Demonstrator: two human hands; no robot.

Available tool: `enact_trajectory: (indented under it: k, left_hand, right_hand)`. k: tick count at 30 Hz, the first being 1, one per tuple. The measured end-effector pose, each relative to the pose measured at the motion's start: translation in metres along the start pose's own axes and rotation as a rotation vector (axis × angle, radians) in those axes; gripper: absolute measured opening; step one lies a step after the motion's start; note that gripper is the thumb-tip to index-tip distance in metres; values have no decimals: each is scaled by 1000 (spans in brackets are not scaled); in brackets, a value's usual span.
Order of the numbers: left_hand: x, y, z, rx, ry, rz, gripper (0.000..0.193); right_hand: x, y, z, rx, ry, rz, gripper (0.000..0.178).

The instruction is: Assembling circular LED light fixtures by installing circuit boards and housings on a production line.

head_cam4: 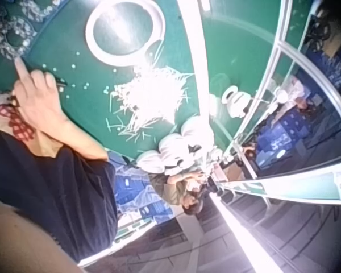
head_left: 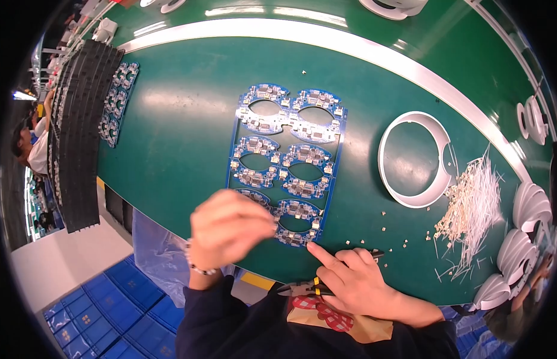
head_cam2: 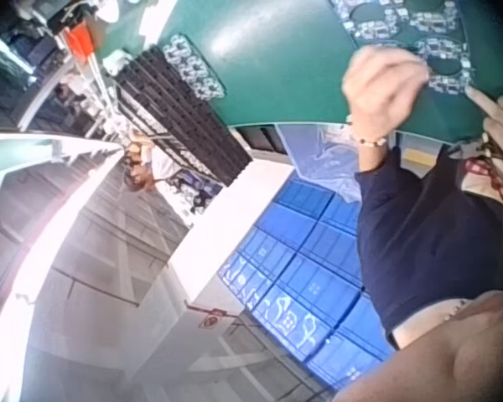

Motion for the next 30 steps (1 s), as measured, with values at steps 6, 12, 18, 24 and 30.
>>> enact_trajectory:
  k: [6, 12, 18, 24, 30]
  left_hand:
    - [-16, 6, -5, 47, 34, 58, 23]
    - [-2, -4, 5, 186, 121, 111, 20]
    - [-7, -1, 5, 180, 174, 168, 13]
    - [-2, -3, 0, 190, 127, 137, 14]
    - [-3, -4, 0, 184, 194, 125, 14]
  right_hand:
    - [-2, -1, -1, 5, -15, -39, 40]
    - [-2, -1, 1, 14, -2, -27, 42]
    - [-1, -3, -2, 0, 5, -19, 43]
    - [-1, -3, 0, 15, 5, -18, 43]
    - [-2, -3, 0, 13, -2, -21, 42]
Point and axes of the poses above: each hand's wrist, its own y-axis towards the middle knuckle, its own x-axis out of the back of the hand, z = x × y, the point moved 1 cm from there along y, towards the middle knuckle, and after that the axes turned 10 degrees about x, right-handed, at the moved point
